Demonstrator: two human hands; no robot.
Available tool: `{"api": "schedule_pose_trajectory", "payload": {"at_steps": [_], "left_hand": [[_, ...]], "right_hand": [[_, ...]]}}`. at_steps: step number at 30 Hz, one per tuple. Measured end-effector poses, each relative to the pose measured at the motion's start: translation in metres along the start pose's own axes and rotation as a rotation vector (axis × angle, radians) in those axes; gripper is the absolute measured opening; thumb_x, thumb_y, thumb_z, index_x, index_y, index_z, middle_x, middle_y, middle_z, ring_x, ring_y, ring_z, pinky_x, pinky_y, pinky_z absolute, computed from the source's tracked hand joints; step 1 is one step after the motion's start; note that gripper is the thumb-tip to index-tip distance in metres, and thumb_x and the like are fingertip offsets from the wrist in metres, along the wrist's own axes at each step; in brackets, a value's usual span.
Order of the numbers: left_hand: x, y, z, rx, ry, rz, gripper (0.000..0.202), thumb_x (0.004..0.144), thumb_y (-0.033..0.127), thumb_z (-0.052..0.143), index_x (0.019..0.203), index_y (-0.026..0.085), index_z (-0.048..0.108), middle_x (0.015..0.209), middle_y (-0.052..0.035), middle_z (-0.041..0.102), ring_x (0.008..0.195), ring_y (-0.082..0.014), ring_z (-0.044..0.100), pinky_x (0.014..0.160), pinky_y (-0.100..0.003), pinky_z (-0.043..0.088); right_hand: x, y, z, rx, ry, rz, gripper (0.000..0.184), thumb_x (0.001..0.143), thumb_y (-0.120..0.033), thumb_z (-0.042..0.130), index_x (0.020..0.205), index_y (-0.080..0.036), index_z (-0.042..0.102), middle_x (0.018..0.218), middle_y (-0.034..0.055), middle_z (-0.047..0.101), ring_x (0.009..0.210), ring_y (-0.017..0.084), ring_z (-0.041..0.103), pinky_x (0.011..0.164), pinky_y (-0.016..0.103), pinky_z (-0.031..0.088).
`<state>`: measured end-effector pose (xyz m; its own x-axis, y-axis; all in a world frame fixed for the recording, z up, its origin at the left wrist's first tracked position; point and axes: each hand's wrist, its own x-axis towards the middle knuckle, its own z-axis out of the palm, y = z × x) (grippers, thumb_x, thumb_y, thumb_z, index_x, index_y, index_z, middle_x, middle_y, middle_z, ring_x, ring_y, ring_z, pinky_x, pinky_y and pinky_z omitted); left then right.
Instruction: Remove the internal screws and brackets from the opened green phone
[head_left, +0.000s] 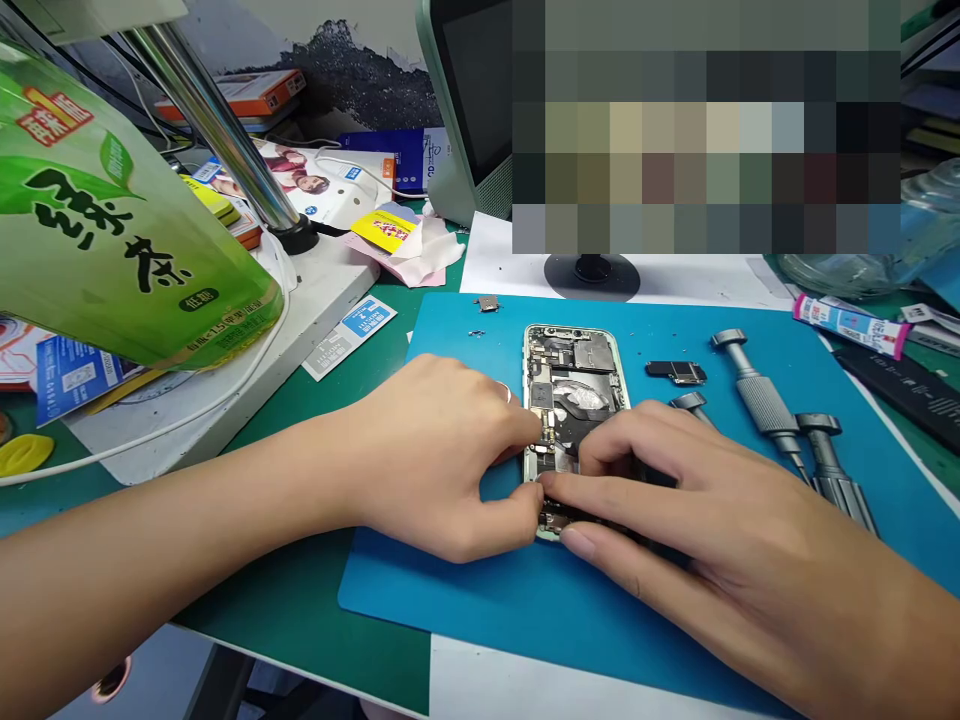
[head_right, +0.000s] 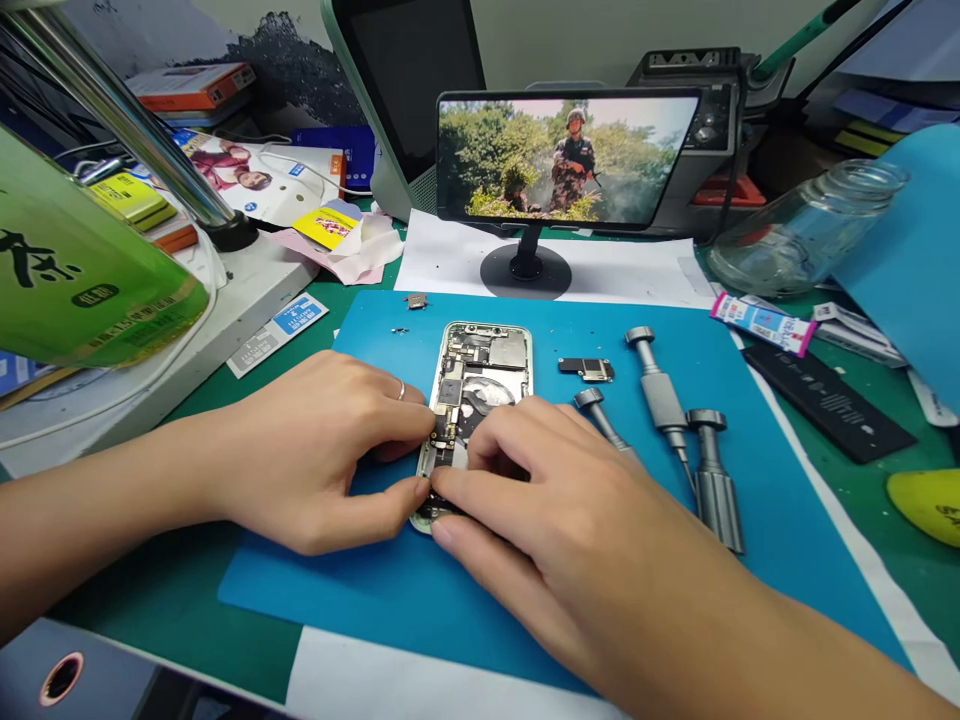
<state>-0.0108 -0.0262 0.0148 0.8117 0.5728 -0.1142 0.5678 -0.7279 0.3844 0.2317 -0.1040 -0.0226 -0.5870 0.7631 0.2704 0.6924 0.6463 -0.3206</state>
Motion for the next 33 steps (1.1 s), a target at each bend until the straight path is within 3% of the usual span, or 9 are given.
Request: {"api": "schedule_pose_trajectory", "payload": {"at_steps": [8, 25, 33], "left_hand": [[0.000, 0.001, 0.000, 0.012, -0.004, -0.010, 0.031, 0.085, 0.041, 0.058, 0.065, 0.021, 0.043, 0.059, 0.0027, 0.046, 0.053, -0.0146, 0.036, 0.054, -0.031, 0.021], [0.001, 0.002, 0.000, 0.009, -0.002, -0.015, 0.030, 0.084, 0.041, 0.059, 0.066, 0.021, 0.045, 0.061, 0.0020, 0.050, 0.054, -0.0148, 0.040, 0.053, -0.032, 0.022], [0.002, 0.002, 0.001, -0.001, 0.025, -0.012, 0.033, 0.084, 0.040, 0.058, 0.064, 0.021, 0.041, 0.057, 0.0021, 0.044, 0.052, -0.0142, 0.035, 0.052, -0.032, 0.020]], "right_hand": [[0.024, -0.005, -0.014, -0.029, -0.003, -0.139, 0.026, 0.105, -0.033, 0.052, 0.100, -0.024, 0.075, 0.097, 0.0036, 0.063, 0.086, 0.010, 0.055, 0.076, 0.023, 0.045], [0.028, -0.006, -0.018, -0.033, -0.005, -0.134, 0.028, 0.106, -0.031, 0.049, 0.097, -0.024, 0.075, 0.098, 0.0021, 0.066, 0.085, 0.009, 0.058, 0.074, 0.022, 0.049], [0.028, -0.002, -0.012, 0.073, 0.053, -0.111, 0.025, 0.105, -0.023, 0.049, 0.103, -0.027, 0.074, 0.103, -0.0013, 0.065, 0.096, 0.005, 0.058, 0.085, 0.014, 0.048]]}}
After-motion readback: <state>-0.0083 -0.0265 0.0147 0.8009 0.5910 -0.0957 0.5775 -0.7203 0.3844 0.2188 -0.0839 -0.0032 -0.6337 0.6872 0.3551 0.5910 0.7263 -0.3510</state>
